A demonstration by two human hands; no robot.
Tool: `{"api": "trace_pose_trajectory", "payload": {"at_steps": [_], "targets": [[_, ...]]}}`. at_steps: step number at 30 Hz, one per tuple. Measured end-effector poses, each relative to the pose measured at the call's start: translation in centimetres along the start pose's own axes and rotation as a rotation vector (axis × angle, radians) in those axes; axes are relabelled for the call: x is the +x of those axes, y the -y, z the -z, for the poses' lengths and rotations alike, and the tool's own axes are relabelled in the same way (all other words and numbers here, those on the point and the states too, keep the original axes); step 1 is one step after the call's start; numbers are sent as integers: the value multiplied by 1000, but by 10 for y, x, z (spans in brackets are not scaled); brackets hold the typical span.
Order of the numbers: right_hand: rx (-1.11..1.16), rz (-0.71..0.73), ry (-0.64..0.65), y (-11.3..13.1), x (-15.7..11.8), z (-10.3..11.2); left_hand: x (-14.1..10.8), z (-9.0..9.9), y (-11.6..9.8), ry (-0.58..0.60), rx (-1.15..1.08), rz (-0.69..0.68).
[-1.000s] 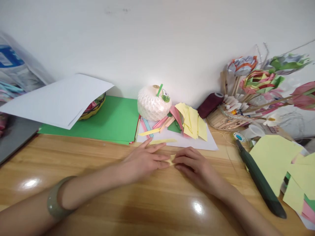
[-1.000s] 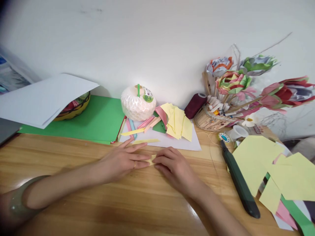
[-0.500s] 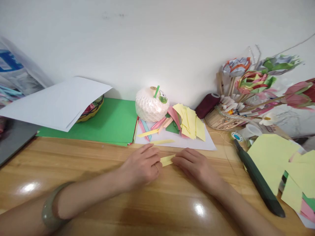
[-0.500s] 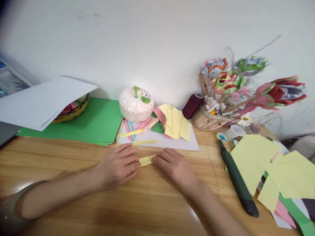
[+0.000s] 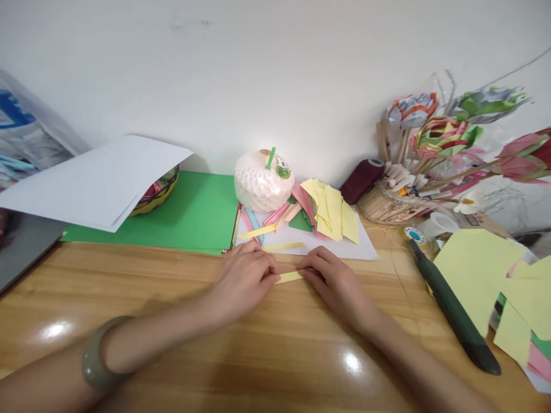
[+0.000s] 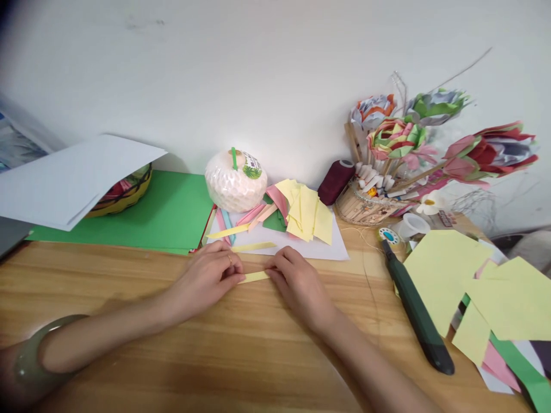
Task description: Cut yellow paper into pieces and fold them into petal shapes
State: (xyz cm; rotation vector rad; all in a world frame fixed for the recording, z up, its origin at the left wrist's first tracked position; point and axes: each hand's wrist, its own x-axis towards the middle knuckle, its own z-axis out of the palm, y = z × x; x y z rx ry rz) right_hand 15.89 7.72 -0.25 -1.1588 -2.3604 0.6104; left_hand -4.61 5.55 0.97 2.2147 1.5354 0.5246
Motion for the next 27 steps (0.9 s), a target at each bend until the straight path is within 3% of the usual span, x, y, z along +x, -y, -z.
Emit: {"api": "trace_pose_trajectory", "payload": {"at_steps": [17,23,27], "targets": [[-28,-159,-95,-27,-9,16,-6,-4,5,-28,114,-156],[-68,-109,-83,-13,-7,9,-5,-4,0,-109,38,-183],[-79,-53,-71,3,-5,-1,-5,-6,0,-43,43,-199]]}}
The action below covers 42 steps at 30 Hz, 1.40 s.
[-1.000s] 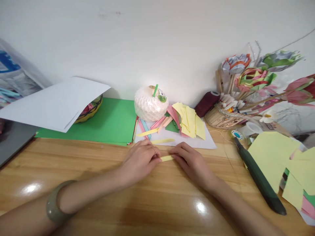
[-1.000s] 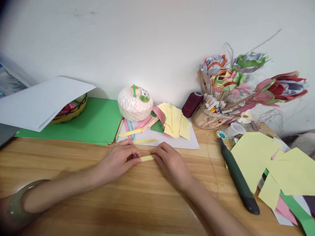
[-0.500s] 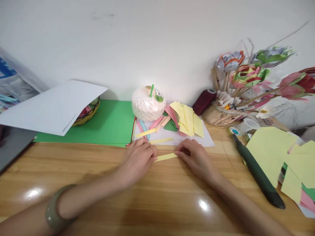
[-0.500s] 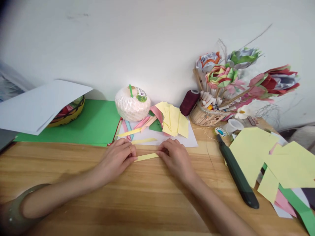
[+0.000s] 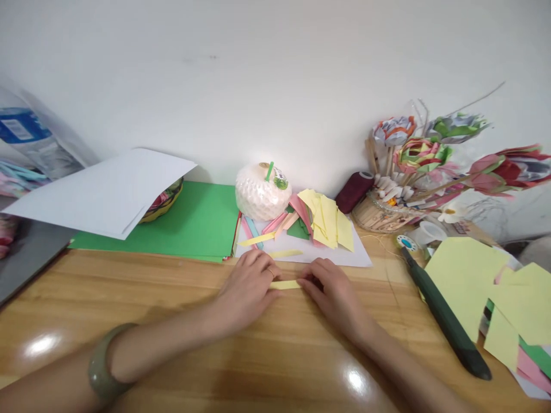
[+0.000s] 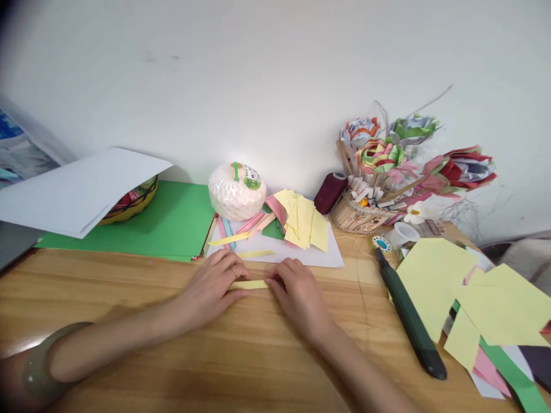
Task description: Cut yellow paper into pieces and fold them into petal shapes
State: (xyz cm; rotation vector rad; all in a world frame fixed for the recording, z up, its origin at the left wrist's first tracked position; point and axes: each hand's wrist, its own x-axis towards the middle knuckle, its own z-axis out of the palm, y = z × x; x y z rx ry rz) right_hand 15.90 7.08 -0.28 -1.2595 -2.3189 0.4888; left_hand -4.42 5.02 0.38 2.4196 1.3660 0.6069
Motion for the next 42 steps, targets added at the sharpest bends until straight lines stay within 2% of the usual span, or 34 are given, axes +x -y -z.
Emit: {"api": "trace_pose_trajectory", "payload": {"at_steps": [4,12,17,20,23,28,31,34,39,42], "targets": [[10,61,3,8,-1,-4,0,-4,3,12,-38,29],[54,172,-23,12,-5,-2,0,-3,0,-74,-205,75],[-3,265,-81,18,-12,-2,-3,-10,2,-179,-218,-186],[-7,280,-78,20,-14,-3,-5,-13,5,-231,-170,-239],[6,259,-39,19,-15,-3,-7,-12,5,-163,-199,-188],[42,162,68,12,-12,6,-7,-4,2,65,-375,-32],[71,79,123,10,-10,13,-4,0,2,156,-460,143],[137,54,182,10,-9,20,-3,3,1,186,-496,273],[192,84,281,9,-7,28,-3,8,2,202,-461,186],[210,119,282,5,-8,30,-3,10,6,146,-408,51]]}}
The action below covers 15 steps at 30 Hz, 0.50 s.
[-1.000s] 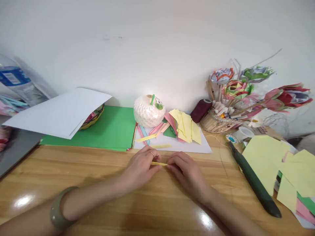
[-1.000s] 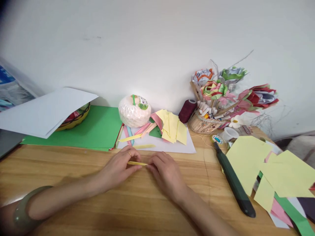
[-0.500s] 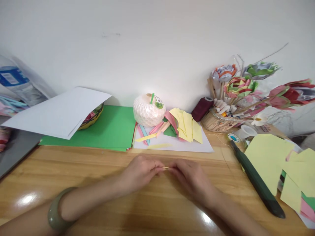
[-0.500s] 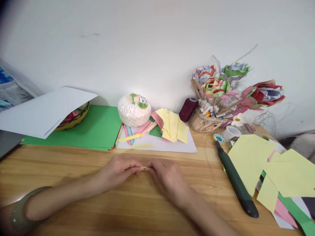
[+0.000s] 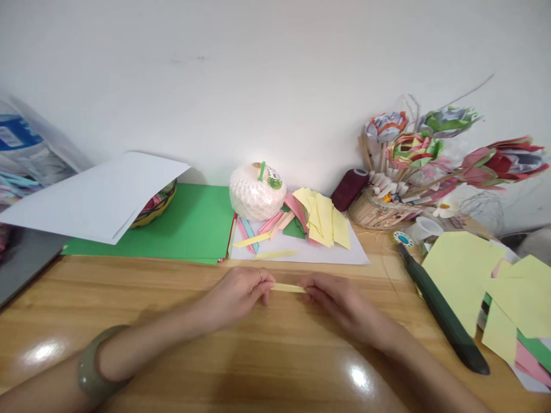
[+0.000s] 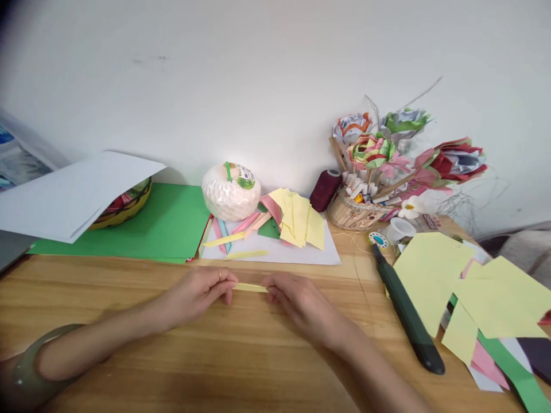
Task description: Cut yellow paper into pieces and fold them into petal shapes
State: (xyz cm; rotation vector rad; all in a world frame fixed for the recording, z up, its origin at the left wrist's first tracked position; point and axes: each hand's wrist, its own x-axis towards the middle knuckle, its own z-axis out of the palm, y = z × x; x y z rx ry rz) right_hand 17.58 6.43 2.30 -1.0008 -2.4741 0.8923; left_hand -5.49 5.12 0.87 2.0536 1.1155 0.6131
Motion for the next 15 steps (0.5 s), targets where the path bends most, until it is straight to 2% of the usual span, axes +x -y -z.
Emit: {"api": "trace_pose_trajectory", "payload": {"at_steps": [3,9,12,15], "targets": [[-43,4,-21,-5,-2,1,1,1,5,-68,65,-112],[-103,-71,-121,-11,-2,-3,0,0,6,-227,134,-98],[-92,-80,-148,-11,-2,-3,-1,0,2,-263,138,-185],[-85,-97,-254,-13,-2,3,-1,2,4,-299,176,-260]]}}
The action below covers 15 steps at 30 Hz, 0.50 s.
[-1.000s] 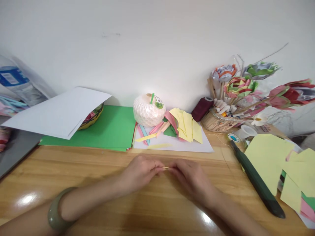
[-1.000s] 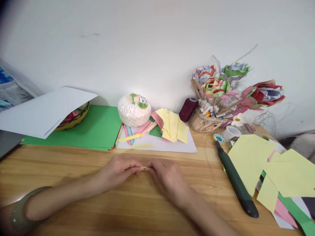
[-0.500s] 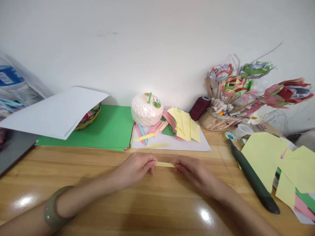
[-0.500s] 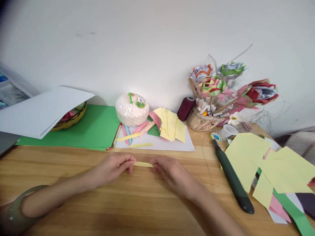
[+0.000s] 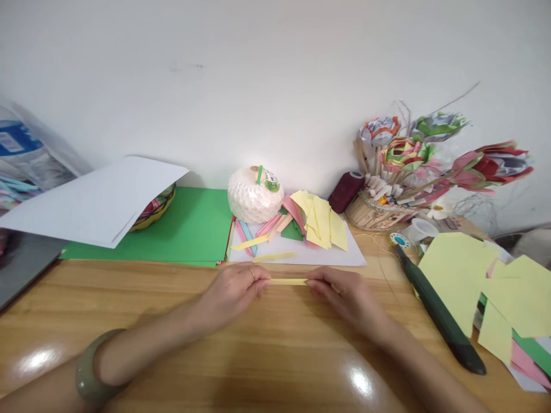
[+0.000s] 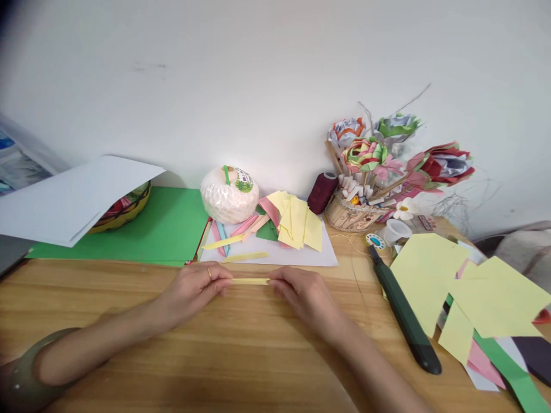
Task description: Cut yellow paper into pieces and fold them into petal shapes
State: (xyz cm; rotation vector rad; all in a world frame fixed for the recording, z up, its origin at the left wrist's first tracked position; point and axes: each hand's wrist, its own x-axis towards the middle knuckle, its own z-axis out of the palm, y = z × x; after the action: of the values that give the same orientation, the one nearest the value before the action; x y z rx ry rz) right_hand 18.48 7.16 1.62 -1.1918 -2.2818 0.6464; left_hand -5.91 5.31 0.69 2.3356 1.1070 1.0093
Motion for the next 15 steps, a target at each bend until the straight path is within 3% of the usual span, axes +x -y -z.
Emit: {"api": "trace_pose_trajectory", "payload": {"at_steps": [2,5,9,12,15], "targets": [[-20,-47,-117,-4,2,6,0,2,6,-92,104,-11],[-83,-119,-269,-14,7,15,2,7,17,-214,402,84],[-205,-155,-360,-35,11,19,8,12,17,-159,740,169],[-329,-152,-373,-53,14,15,9,10,11,-124,709,-67],[-441,-147,-324,-66,15,10,6,3,11,157,571,-360]]}}
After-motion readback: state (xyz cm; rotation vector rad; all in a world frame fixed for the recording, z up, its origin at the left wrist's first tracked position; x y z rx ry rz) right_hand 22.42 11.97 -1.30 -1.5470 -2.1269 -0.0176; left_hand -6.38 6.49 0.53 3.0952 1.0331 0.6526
